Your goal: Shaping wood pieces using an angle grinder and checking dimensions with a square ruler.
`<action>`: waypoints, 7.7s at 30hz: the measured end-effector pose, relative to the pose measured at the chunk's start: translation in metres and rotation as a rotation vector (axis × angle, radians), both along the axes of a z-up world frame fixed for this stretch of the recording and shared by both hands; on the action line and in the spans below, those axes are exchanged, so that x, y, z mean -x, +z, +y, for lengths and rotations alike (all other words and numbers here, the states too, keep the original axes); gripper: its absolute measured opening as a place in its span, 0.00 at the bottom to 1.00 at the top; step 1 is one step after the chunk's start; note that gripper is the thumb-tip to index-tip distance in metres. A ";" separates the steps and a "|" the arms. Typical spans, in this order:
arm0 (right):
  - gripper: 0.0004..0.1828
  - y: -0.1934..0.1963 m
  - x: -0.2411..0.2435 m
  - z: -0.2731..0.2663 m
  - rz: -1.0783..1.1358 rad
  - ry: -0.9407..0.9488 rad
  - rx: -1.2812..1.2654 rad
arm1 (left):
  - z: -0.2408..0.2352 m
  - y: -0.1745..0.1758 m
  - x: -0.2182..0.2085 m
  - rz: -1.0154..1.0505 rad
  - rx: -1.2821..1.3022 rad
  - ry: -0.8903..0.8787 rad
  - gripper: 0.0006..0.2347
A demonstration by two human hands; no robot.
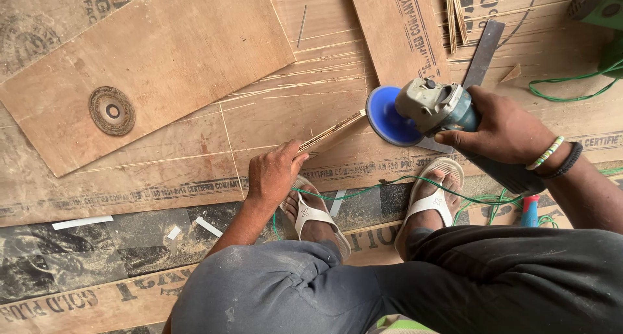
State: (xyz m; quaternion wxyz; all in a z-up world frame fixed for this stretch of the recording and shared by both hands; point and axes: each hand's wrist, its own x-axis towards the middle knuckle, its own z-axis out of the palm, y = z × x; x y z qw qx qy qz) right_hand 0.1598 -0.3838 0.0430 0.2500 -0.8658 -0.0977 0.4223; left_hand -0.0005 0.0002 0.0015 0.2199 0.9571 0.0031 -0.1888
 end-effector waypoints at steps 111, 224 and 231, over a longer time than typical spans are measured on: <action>0.38 -0.058 0.043 -0.029 0.229 -0.430 -0.423 | 0.031 -0.002 -0.026 0.087 0.517 0.707 0.21; 0.29 -0.097 -0.093 0.032 0.155 0.328 0.029 | 0.114 -0.115 0.139 -0.050 -0.074 1.410 0.33; 0.32 -0.127 -0.139 0.137 -0.048 0.810 0.239 | 0.130 -0.150 0.167 -0.120 -0.360 1.366 0.34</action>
